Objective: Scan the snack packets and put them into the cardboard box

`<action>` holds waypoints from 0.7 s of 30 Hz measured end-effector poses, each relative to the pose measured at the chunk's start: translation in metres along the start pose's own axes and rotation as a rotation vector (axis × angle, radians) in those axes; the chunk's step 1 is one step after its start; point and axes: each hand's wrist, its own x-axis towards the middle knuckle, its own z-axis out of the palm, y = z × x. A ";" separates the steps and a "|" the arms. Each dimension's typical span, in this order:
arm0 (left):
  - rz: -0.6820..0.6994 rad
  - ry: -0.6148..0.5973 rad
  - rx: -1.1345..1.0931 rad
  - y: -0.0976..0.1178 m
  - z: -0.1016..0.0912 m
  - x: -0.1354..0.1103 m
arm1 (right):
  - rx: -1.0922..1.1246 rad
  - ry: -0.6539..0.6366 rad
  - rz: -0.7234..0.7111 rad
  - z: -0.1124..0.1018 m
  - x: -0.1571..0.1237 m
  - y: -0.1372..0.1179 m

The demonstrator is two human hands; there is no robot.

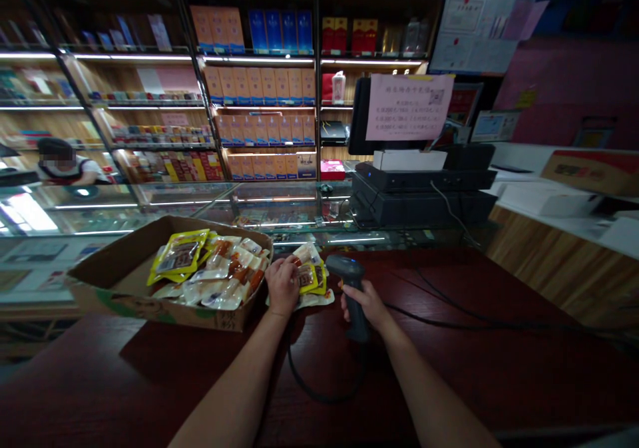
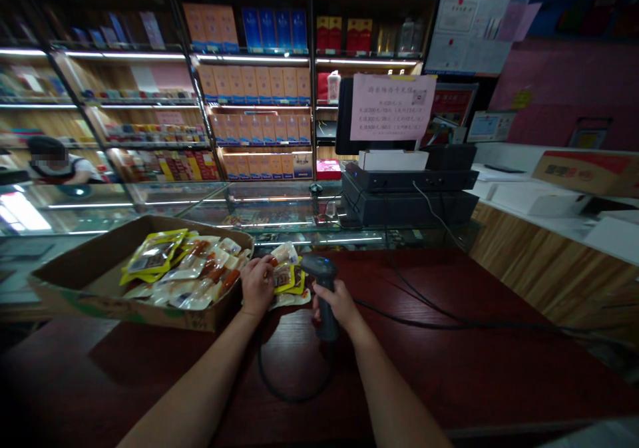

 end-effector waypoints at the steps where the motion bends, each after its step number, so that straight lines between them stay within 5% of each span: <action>1: -0.001 -0.002 0.005 -0.001 0.000 0.000 | -0.005 -0.004 0.004 0.000 0.000 0.000; 15: -0.002 0.006 -0.016 0.001 -0.001 -0.001 | 0.012 -0.024 0.018 -0.001 0.000 0.002; 21: 0.010 0.038 -0.028 0.021 -0.026 0.010 | 0.133 -0.039 0.027 0.015 -0.004 -0.004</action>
